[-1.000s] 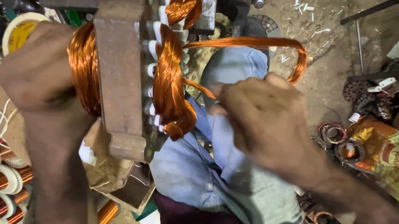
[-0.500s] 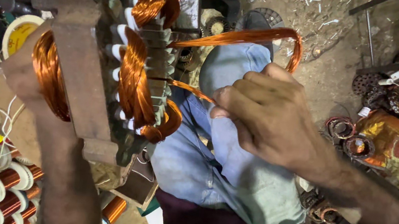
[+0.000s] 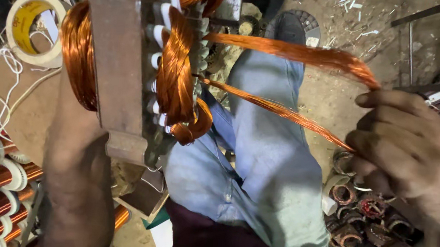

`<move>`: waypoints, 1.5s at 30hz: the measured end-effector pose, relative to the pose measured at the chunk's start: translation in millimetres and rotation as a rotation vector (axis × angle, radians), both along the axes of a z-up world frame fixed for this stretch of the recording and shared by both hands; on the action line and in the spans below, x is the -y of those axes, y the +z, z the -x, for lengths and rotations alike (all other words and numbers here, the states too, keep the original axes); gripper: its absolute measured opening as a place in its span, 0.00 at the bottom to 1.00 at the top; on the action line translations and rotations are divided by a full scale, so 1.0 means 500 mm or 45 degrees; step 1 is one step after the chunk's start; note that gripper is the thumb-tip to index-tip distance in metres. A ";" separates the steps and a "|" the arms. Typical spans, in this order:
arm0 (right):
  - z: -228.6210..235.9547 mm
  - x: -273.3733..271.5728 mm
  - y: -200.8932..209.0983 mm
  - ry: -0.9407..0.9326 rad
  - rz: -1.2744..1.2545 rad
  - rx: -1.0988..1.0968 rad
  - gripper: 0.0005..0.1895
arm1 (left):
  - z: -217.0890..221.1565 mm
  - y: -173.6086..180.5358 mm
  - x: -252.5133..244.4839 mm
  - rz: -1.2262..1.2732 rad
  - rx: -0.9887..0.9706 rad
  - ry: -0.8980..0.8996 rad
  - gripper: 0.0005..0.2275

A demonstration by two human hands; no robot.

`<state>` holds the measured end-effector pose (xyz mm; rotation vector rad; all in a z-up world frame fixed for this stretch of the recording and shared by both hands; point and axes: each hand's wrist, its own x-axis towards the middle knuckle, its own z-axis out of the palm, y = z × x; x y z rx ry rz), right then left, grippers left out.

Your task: The person winds copper wire around a laminated iron core held in a bench vise. They repeatedly wrap the wire by hand, adjust the layers, and occasionally use a small tool to press the windings into place.

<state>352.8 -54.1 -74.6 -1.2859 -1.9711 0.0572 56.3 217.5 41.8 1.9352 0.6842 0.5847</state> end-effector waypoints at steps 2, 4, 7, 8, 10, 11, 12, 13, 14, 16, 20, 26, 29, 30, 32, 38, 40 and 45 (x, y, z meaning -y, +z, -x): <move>-0.005 -0.001 -0.013 0.031 0.046 -0.008 0.05 | -0.014 0.010 0.003 0.072 0.059 -0.019 0.14; 0.002 -0.005 -0.014 0.067 0.110 0.021 0.04 | -0.020 0.024 0.009 0.150 0.104 -0.041 0.15; 0.015 -0.015 0.017 -0.001 0.252 -0.043 0.10 | -0.033 0.047 0.017 0.116 0.023 -0.055 0.17; 0.018 -0.019 0.030 -0.009 0.271 -0.025 0.11 | -0.036 0.056 0.021 0.055 -0.047 -0.056 0.16; 0.023 -0.027 0.051 -0.019 0.315 0.015 0.13 | -0.035 0.074 0.032 -0.079 -0.213 -0.017 0.16; 0.024 -0.029 0.057 -0.020 0.290 0.007 0.10 | -0.036 0.077 0.032 -0.123 -0.335 0.053 0.15; 0.024 -0.029 0.060 -0.021 0.266 -0.001 0.08 | -0.035 0.079 0.034 -0.163 -0.461 0.117 0.15; 0.023 -0.028 0.060 -0.021 0.238 -0.008 0.06 | -0.034 0.081 0.031 -0.202 -0.529 0.155 0.16; 0.018 -0.026 0.058 -0.031 0.199 -0.020 0.05 | -0.034 0.077 0.029 -0.220 -0.568 0.184 0.16; 0.002 -0.014 0.053 -0.040 0.117 -0.045 0.06 | -0.032 0.068 0.018 -0.259 -0.509 0.200 0.17; -0.037 0.002 0.015 -0.010 0.123 -0.034 0.05 | -0.058 0.015 -0.013 -0.300 -0.395 0.169 0.18; -0.026 0.013 0.003 -0.138 0.373 0.067 0.08 | -0.072 -0.020 -0.048 -0.347 -0.262 0.163 0.20; -0.016 0.010 -0.024 -0.169 0.411 -0.029 0.15 | -0.071 -0.033 -0.049 -0.358 -0.223 0.156 0.22; -0.014 0.004 -0.039 -0.152 0.414 -0.082 0.16 | -0.071 -0.039 -0.045 -0.355 -0.200 0.151 0.22; -0.014 -0.003 -0.064 -0.148 0.414 -0.136 0.16 | -0.074 -0.047 -0.038 -0.347 -0.169 0.151 0.23; 0.040 0.000 -0.046 -0.200 0.425 -0.231 0.14 | -0.069 -0.045 -0.002 -0.287 -0.005 0.069 0.26; 0.071 0.003 -0.004 -0.271 0.545 -0.250 0.09 | -0.040 -0.047 0.017 -0.260 0.081 0.085 0.27; 0.194 0.039 0.113 -0.461 0.506 -0.326 0.22 | 0.096 -0.056 0.083 -0.218 0.379 0.261 0.29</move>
